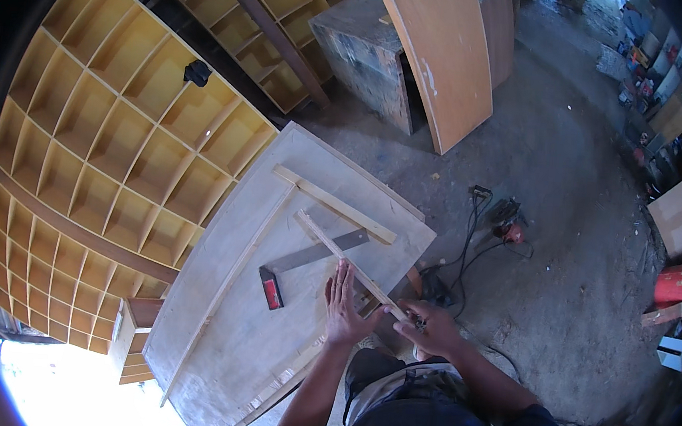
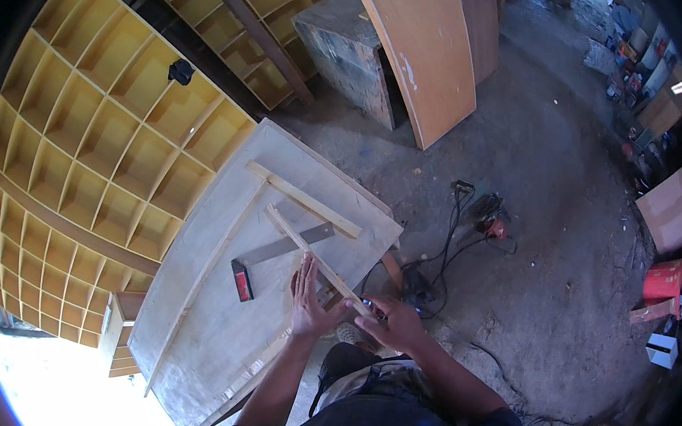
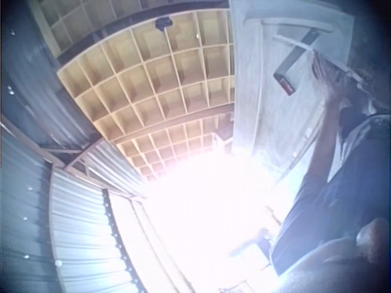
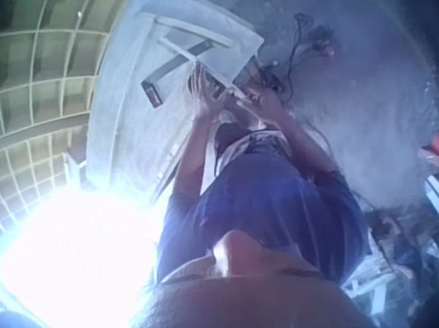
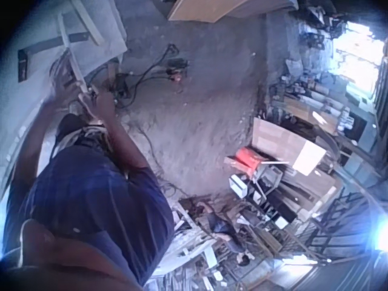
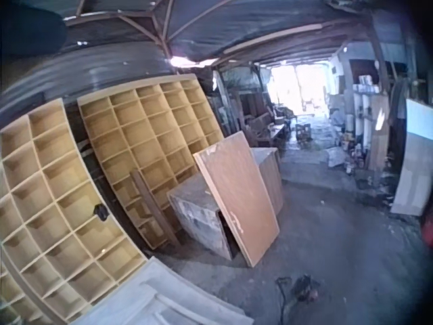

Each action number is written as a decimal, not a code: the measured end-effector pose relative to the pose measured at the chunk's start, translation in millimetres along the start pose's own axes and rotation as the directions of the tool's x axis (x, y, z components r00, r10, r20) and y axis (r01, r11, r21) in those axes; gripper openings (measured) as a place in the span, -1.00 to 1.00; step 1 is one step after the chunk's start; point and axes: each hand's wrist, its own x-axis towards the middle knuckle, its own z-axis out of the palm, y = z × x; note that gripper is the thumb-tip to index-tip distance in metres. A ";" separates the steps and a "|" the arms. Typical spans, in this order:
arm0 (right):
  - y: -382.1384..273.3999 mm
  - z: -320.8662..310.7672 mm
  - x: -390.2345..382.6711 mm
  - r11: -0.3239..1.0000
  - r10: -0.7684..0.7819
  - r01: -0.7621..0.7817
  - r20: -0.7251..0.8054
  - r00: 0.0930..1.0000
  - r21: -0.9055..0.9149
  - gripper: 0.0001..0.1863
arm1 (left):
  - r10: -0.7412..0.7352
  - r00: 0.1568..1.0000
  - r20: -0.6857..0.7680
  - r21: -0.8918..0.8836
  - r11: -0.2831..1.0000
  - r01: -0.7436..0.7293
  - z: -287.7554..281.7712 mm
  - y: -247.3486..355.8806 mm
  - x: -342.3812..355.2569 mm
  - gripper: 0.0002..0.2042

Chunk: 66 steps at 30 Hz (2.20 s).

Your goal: The person assembles wooden furniture components by hammering a thin wood strip onto a larger panel, measuring with a tape measure, and marking a wood piece with a pencil using a square tool.

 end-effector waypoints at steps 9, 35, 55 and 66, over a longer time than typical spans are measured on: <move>-30.7 -25.9 38.4 0.915 0.112 -0.214 0.294 0.949 0.343 -0.27 | 0.005 1.000 0.004 0.001 1.000 -0.005 1.9 -2.4 2.0 0.15; -32.9 -29.5 51.6 0.821 0.112 -0.312 0.402 0.909 0.478 -0.31 | -0.006 1.000 0.004 0.076 0.997 0.005 1.1 1.5 8.3 0.13; -40.6 -26.9 143.0 0.955 -0.226 0.146 -0.316 0.921 -0.259 -0.57 | -0.023 0.997 -0.078 0.061 0.998 0.028 2.5 3.5 3.6 0.15; -55.6 -63.9 188.4 0.856 0.005 -0.122 -0.228 0.974 -0.502 -0.50 | -0.080 0.996 -0.028 0.015 0.997 0.081 -3.8 3.3 2.0 0.17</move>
